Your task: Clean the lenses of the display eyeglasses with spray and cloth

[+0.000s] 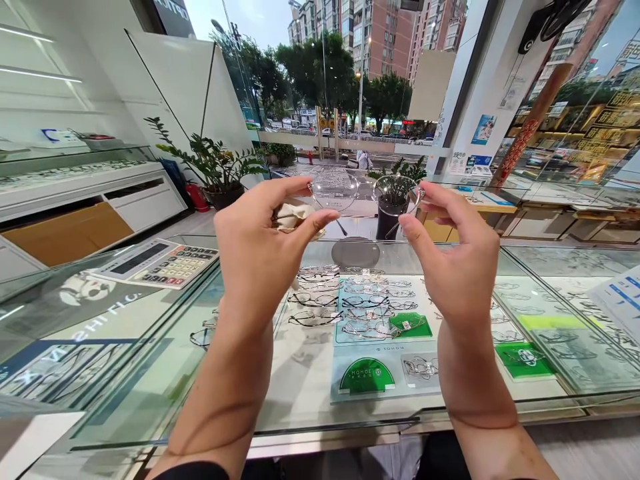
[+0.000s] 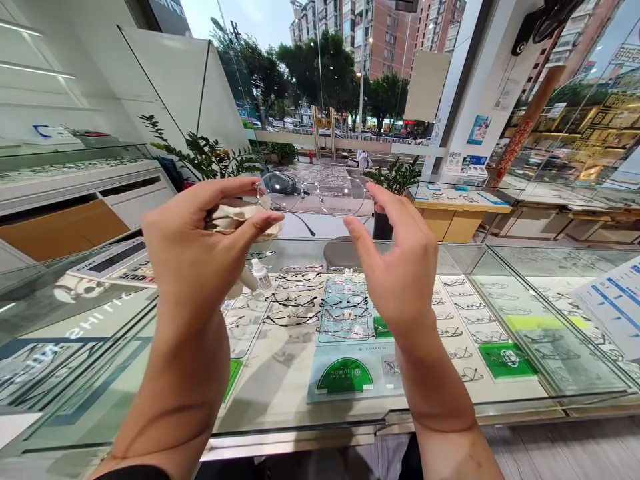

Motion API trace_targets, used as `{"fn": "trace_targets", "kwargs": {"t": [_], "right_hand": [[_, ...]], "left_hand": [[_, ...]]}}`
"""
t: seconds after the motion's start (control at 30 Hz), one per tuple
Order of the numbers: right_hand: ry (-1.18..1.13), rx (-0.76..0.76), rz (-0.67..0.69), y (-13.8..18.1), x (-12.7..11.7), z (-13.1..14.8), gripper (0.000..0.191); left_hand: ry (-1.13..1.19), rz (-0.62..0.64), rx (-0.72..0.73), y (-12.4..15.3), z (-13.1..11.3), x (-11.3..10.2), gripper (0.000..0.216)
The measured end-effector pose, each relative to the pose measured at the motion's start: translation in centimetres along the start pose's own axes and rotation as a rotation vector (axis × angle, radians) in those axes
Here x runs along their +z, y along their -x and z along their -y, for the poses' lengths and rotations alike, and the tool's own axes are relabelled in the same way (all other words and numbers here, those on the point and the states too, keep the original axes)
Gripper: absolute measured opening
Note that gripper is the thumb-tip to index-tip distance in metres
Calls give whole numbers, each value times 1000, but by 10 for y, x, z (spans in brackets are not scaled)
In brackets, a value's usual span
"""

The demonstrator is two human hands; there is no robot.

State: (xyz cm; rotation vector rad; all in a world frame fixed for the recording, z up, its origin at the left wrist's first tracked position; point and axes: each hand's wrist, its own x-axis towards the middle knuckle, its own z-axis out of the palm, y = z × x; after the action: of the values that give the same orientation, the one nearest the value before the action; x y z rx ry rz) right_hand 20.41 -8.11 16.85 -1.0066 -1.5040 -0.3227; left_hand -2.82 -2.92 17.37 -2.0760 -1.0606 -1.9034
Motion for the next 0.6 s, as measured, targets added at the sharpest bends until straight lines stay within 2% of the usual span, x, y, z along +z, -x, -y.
{"fn": "trace_targets", "kwargs": {"t": [0.17, 0.5, 0.6], "right_hand": [[1, 19, 14, -3, -2, -2, 33], [-53, 74, 119, -3, 1, -17, 39], [-86, 89, 113, -4, 3, -17, 39]], "left_hand": [[-63, -17, 45, 0, -4, -2, 45], [-62, -45, 61, 6, -15, -4, 47], [-56, -52, 55, 4, -14, -3, 45]]}}
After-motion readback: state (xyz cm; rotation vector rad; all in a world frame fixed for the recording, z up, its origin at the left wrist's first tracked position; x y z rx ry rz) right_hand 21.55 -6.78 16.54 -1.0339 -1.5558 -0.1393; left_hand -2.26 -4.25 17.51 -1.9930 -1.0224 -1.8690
